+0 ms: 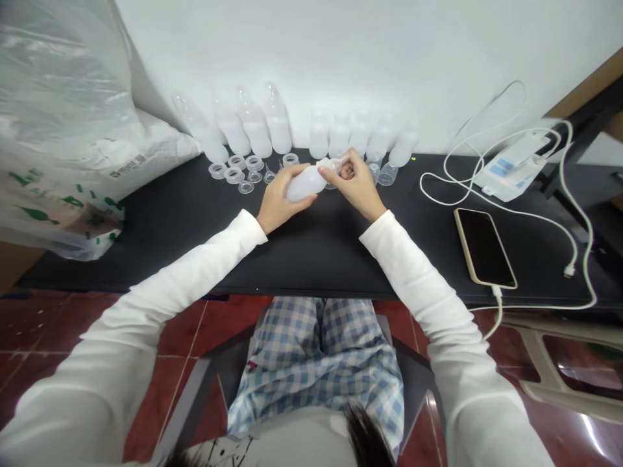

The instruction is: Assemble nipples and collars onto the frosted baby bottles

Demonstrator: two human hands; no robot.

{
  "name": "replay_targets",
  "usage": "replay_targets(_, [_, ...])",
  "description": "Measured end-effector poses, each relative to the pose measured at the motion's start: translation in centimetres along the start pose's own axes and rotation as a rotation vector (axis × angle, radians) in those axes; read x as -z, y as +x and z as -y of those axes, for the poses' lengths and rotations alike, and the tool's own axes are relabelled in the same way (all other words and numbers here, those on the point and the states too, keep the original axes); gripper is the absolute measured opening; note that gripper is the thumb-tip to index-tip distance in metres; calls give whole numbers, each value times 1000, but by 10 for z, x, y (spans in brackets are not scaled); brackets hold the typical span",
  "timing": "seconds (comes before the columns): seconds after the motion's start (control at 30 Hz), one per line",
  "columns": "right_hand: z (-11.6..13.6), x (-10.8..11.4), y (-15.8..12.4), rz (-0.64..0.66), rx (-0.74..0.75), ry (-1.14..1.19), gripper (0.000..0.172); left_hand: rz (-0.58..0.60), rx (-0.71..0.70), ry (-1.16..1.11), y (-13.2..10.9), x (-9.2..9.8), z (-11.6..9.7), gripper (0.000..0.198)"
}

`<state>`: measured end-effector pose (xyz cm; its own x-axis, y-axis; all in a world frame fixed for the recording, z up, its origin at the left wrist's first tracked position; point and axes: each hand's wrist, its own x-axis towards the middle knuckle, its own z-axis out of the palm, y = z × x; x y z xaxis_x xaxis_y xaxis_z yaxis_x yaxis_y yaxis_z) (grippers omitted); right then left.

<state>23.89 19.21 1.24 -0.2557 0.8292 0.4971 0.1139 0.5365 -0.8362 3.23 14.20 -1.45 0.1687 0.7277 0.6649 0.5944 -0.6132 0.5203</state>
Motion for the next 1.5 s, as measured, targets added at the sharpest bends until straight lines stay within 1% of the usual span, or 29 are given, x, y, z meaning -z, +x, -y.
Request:
replay_targets(0.07, [1,-3,-2,-20,3,-15,53,-3,-14,67,0,1,-1,56])
replay_targets(0.13, [4,-5,-5,-12,-12,-24,56,-11,-12,74,1,2,-1,56])
replay_targets(0.2, [7,-5,-6,-3,-15,-18,58,-11,-3,27,2,2,0,57])
replay_targets(0.3, [7,-2,-4,5,25,49,52,45,33,-81,3,3,1,53])
replay_targets(0.33, [6,-1,-4,16,45,89,52,67,51,-116,3,3,2,52])
replay_targets(0.43, [5,3,-2,99,82,184,60,97,101,-191,3,2,3,52])
replay_targets(0.53, [9,4,-2,161,47,162,64,90,127,-224,3,2,3,54])
replay_targets(0.63, [13,5,-2,129,17,96,65,85,125,-208,3,4,2,53])
replay_targets(0.73, [12,4,-1,98,-4,38,60,83,94,-148,3,4,2,51])
replay_targets(0.93, [-2,-5,-1,-1,-25,33,52,35,-8,42,1,1,3,55])
replay_targets(0.97, [-3,-7,-2,-25,-36,25,53,36,-19,71,0,1,2,55])
replay_targets(1.03, [-2,-9,-4,-79,-57,-27,59,55,-31,99,-1,1,-1,56])
replay_targets(1.13, [6,-10,-6,-129,-72,-98,66,80,-29,56,-1,1,-4,56])
replay_targets(1.27, [14,-9,-7,-109,-67,-27,62,61,27,-87,2,2,-2,53])
replay_targets(1.37, [11,-7,-6,-30,-16,-17,66,86,107,-177,3,3,1,51])
replay_targets(1.43, [7,-6,-5,17,14,-20,61,99,134,-209,4,3,2,50])
replay_targets(1.5, [3,-5,-4,18,25,-13,56,100,124,-209,4,4,2,50])
